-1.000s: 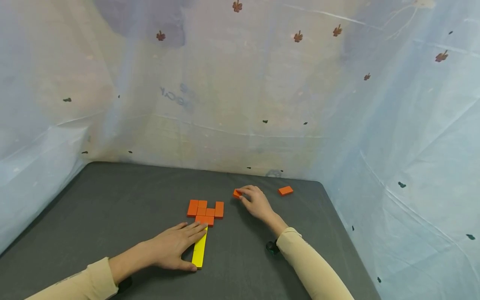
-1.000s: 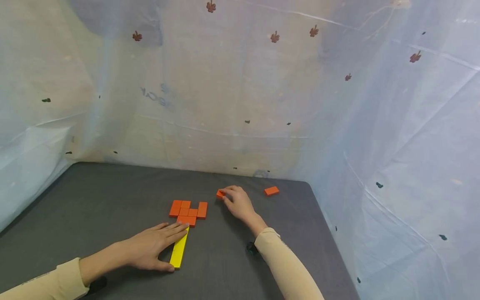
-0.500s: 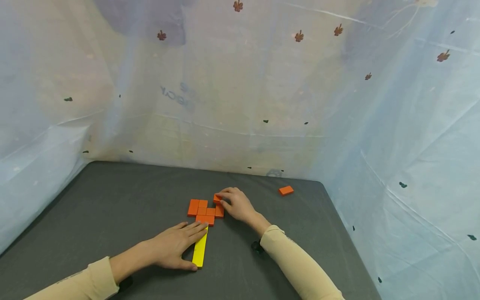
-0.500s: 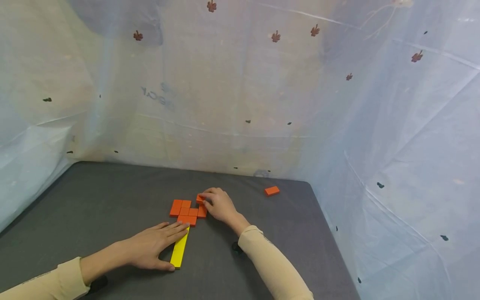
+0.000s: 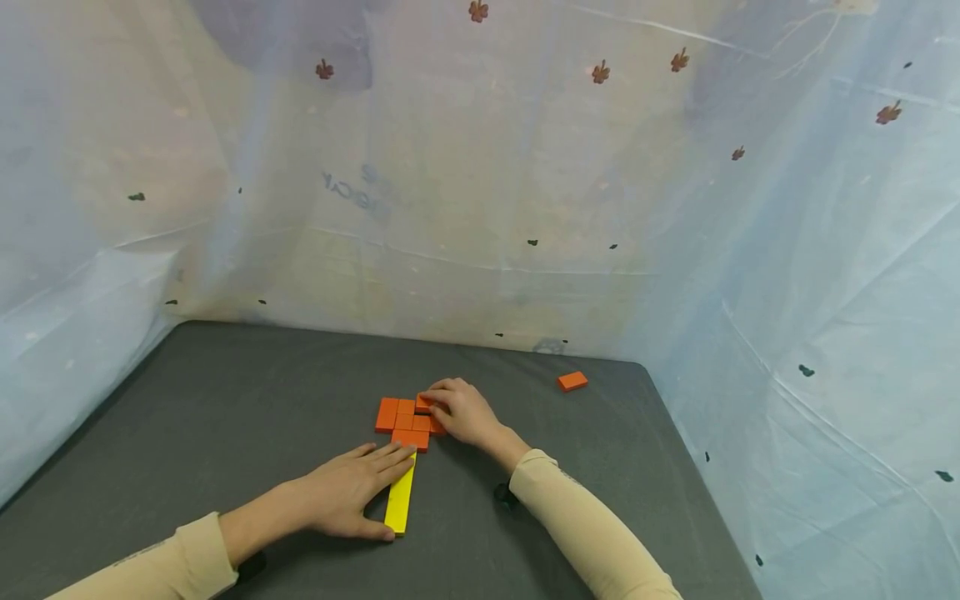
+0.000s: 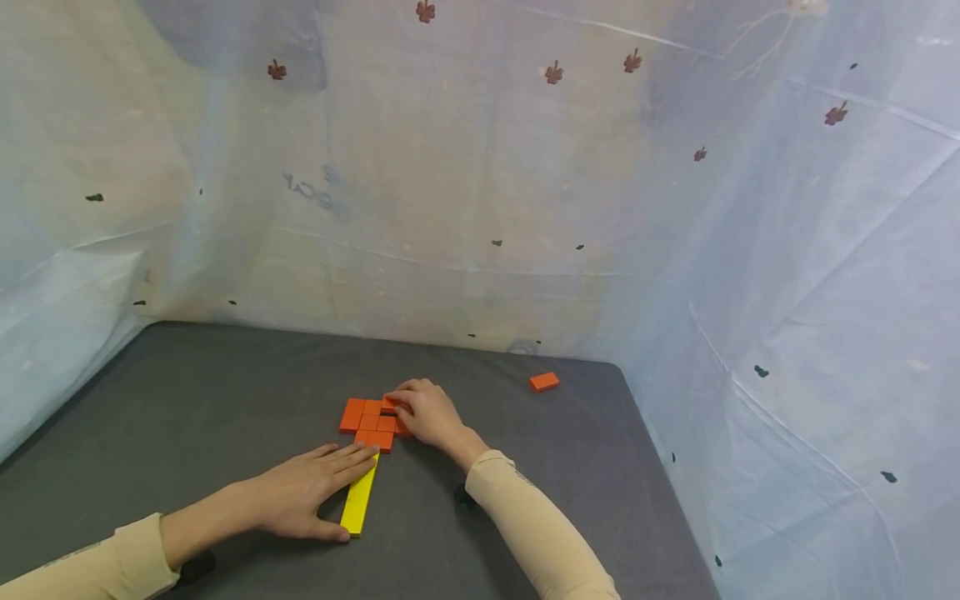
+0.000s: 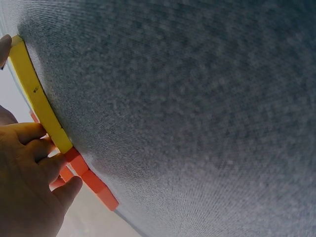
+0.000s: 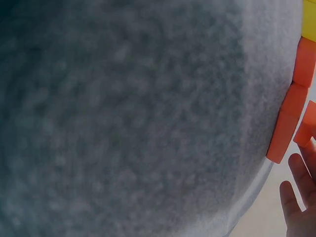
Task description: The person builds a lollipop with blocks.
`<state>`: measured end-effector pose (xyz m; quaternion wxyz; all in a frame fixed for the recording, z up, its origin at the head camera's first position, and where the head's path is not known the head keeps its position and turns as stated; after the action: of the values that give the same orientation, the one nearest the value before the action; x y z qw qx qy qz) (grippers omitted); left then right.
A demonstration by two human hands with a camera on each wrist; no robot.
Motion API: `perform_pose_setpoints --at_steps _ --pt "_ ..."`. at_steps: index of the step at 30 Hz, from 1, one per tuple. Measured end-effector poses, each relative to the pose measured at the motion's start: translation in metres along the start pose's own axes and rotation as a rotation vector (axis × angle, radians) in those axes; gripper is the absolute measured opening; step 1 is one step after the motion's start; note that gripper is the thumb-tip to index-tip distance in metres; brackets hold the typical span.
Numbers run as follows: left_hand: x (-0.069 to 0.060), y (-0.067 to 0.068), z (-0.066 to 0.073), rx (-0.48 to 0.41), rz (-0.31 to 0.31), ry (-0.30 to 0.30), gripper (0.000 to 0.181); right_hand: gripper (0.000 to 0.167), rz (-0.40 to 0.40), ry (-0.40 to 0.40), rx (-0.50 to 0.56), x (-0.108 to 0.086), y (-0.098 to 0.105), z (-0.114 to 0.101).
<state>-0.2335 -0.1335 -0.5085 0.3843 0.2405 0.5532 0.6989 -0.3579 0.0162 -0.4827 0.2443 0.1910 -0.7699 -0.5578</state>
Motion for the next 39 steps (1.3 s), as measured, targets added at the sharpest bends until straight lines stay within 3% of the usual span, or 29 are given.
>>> perform_pose_setpoints --at_steps 19,30,39 --pt "-0.0012 0.0023 0.0032 0.004 0.016 -0.008 0.106 0.03 -0.081 -0.034 0.018 0.0018 -0.01 0.0018" --pt "-0.0014 0.0038 0.0043 -0.001 0.031 -0.023 0.107 0.03 -0.087 -0.022 0.032 0.0009 -0.0081 0.0008" --pt "-0.0001 0.0035 0.0025 -0.009 -0.005 -0.001 0.108 0.031 -0.067 -0.025 0.09 -0.0021 -0.0001 0.0067"
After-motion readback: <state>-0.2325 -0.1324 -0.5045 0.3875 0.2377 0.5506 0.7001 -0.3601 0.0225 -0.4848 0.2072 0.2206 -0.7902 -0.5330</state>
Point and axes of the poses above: each hand's wrist, its own x-axis towards the middle knuckle, its own y-axis out of the back of the hand, z = x × y, the point moved 6 cm from there along x, towards the middle knuckle, and after that the axes turned 10 degrees about -y, right-handed, at the moved point
